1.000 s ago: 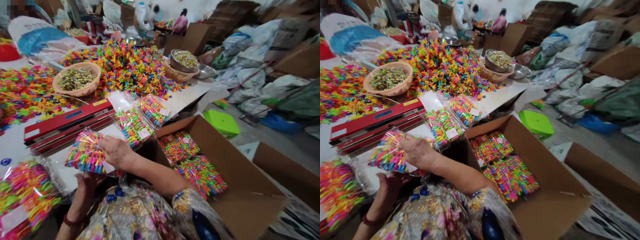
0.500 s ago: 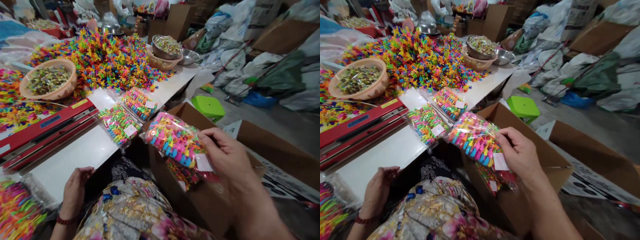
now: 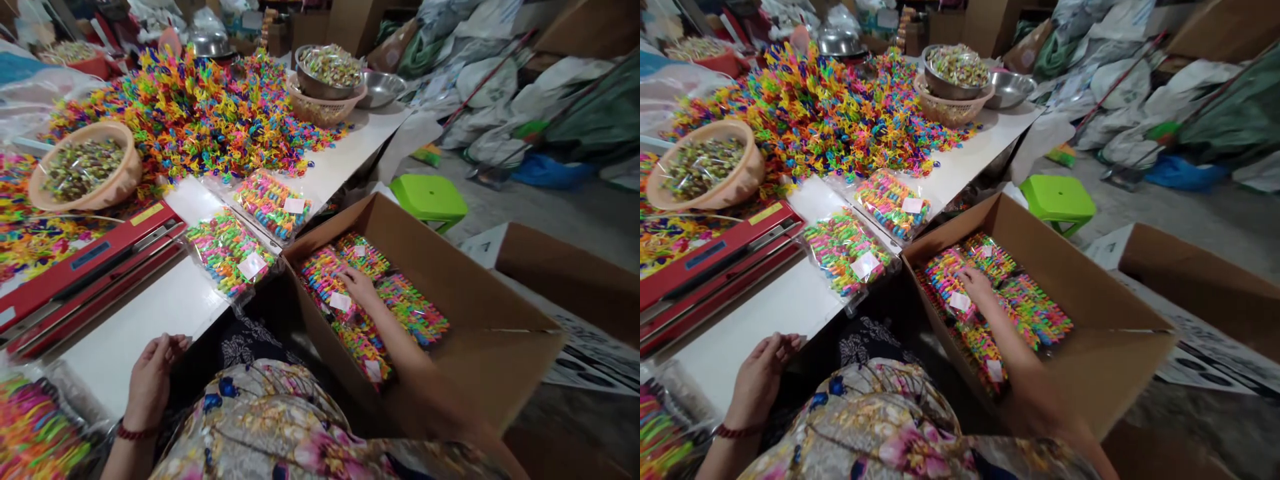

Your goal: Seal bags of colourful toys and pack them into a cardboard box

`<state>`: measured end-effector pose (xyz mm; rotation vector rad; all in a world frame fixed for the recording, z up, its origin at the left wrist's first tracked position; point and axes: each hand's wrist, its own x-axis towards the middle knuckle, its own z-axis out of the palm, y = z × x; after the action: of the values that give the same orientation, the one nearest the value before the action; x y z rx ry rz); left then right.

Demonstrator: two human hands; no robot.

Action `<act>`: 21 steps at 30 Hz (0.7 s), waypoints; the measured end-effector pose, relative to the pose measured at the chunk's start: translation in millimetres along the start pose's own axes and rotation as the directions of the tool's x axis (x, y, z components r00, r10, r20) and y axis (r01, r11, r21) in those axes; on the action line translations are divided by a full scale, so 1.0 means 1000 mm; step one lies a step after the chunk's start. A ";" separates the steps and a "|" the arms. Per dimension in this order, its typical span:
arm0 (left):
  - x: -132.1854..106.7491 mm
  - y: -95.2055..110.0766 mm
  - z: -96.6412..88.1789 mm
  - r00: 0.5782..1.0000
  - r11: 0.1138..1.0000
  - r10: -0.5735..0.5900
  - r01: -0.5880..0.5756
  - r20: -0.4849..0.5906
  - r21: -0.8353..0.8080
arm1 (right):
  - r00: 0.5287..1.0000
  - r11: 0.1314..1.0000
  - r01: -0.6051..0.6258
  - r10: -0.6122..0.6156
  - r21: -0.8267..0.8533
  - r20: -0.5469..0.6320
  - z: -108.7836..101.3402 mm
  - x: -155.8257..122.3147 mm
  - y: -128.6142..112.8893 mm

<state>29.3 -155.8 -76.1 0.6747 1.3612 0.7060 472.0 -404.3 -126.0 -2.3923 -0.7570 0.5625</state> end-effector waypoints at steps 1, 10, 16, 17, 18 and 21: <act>0.000 0.000 0.001 1.000 1.000 -0.004 0.004 -0.008 0.013 | 1.000 0.999 -0.003 0.002 0.036 0.011 0.014 0.003 0.001; 0.005 0.000 0.007 0.999 0.986 -0.031 0.036 -0.033 0.160 | 0.976 0.975 0.136 -0.101 -0.177 0.195 0.068 0.010 -0.002; 0.005 0.001 0.012 0.999 0.978 -0.037 0.039 -0.013 0.203 | 0.789 0.840 0.461 -0.536 -0.286 -0.302 -0.015 0.052 -0.115; 0.004 0.001 0.014 0.999 0.978 -0.029 0.032 -0.018 0.207 | 0.737 0.806 0.504 -0.589 -0.311 -0.333 -0.025 0.064 -0.141; 0.003 0.001 0.016 0.999 0.978 -0.021 0.025 -0.025 0.207 | 0.719 0.791 0.510 -0.607 -0.337 -0.337 -0.031 0.078 -0.166; 0.002 0.000 0.020 0.999 0.984 -0.001 0.010 -0.051 0.178 | 0.816 0.813 0.400 -0.526 -0.422 -0.239 -0.034 0.121 -0.228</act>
<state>49.7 -154.7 -75.5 0.7990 1.4846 0.6043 493.1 -186.5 14.8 -2.3782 -1.3208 -0.2236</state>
